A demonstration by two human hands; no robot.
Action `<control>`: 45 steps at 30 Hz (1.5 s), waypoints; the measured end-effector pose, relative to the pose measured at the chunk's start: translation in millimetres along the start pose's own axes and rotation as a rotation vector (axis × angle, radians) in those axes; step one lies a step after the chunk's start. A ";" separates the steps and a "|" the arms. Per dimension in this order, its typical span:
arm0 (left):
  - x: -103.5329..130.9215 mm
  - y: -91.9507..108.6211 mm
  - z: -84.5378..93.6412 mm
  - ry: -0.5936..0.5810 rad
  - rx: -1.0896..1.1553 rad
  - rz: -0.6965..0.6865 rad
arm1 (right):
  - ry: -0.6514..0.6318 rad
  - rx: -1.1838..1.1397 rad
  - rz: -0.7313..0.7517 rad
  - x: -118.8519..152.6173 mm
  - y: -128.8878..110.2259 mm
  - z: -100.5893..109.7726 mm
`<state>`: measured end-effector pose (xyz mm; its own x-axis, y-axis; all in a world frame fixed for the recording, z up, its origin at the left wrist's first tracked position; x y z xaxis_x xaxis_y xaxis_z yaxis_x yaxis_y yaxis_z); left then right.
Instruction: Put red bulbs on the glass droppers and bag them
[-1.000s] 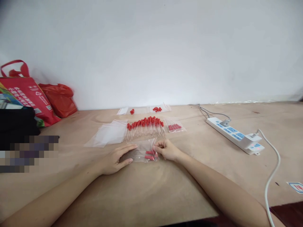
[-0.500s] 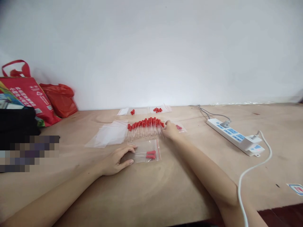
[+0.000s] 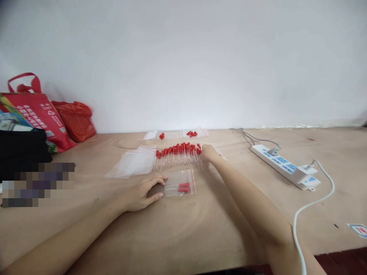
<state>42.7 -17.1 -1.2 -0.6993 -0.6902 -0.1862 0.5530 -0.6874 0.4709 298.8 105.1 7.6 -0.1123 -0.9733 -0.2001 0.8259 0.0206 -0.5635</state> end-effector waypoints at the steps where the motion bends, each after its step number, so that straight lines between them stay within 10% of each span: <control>1: 0.1 -0.2 -0.2 -0.003 -0.003 0.001 | 0.000 -0.010 -0.013 2.2 1.3 4.6; 13: -0.8 -0.4 0.1 -0.014 -0.036 0.012 | -0.234 -0.892 0.035 98.5 -8.4 -0.6; 22: -0.3 -2.9 -0.7 -0.046 -0.062 0.042 | 0.076 -1.067 -0.203 85.2 11.3 -13.5; 32: -2.1 -1.3 -0.4 -0.037 -0.073 0.040 | -0.213 -1.354 -0.425 102.8 -8.3 -27.3; 45: -1.4 -2.0 -0.1 -0.035 -0.076 0.055 | -0.283 -1.130 -0.229 106.9 -7.0 -27.8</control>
<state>42.6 -14.8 -1.9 -0.6812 -0.7202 -0.1311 0.6233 -0.6646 0.4121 265.6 7.2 -32.1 0.0494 -0.9936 0.1015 -0.1693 -0.1084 -0.9796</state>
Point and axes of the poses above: each hand's wrist, its own x-axis away from the middle knuckle, its own z-axis out of the back of the hand, y = z × x, the point moved 4 cm from there along -x, towards the middle knuckle
